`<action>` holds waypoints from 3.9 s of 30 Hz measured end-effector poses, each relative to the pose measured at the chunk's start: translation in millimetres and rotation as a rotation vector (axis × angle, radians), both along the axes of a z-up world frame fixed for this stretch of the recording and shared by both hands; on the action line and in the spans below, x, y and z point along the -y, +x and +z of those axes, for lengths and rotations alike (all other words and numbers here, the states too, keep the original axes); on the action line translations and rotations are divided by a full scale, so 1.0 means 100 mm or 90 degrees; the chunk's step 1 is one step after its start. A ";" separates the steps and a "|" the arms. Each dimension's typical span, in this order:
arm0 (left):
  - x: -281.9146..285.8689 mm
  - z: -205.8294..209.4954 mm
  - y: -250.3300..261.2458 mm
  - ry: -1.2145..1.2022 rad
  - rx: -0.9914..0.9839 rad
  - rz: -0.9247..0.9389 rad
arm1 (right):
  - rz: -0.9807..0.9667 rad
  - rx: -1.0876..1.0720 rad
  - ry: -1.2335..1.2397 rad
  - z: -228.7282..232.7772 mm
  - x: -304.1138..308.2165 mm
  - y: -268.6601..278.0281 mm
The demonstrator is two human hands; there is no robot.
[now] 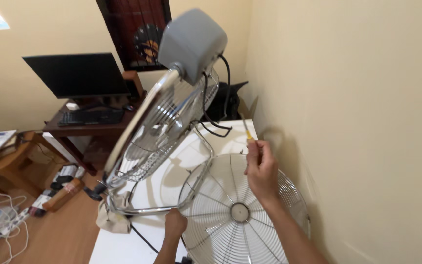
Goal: The person disassembles an electric fan by removing the front grille, wiping the blades with a cloth, and using a screwdriver to loosen screws on the motor housing. The person then removes the rear grille and continues to adjust the motor housing.
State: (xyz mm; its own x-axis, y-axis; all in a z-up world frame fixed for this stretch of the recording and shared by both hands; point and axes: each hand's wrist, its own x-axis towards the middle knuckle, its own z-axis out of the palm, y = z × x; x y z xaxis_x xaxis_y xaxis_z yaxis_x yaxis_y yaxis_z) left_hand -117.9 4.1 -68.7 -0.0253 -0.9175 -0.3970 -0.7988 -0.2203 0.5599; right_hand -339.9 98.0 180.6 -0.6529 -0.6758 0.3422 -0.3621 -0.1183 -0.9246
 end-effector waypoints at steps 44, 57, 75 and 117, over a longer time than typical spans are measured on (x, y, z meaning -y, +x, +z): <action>1.38 4.90 -0.53 -0.506 -0.151 -0.052 | 0.277 -0.302 -0.133 2.09 2.57 -0.03; 1.63 4.87 -0.42 -0.464 -0.191 -0.064 | 0.358 -0.244 -0.053 2.18 2.81 -0.17; 0.99 3.94 -0.32 -0.789 0.282 -0.013 | 0.331 0.027 -0.251 1.15 3.76 -1.20; 1.70 4.08 0.22 -0.598 -0.048 0.167 | 0.337 -0.183 -0.042 1.98 2.47 -0.34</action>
State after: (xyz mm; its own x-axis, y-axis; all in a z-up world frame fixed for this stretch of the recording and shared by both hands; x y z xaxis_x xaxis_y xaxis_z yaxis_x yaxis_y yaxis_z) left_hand -96.2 -166.2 338.9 0.2288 -0.8399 0.4921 -0.7431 0.1759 0.6456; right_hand -374.2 -149.2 379.0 -0.1095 -0.8545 0.5077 -0.4723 -0.4048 -0.7830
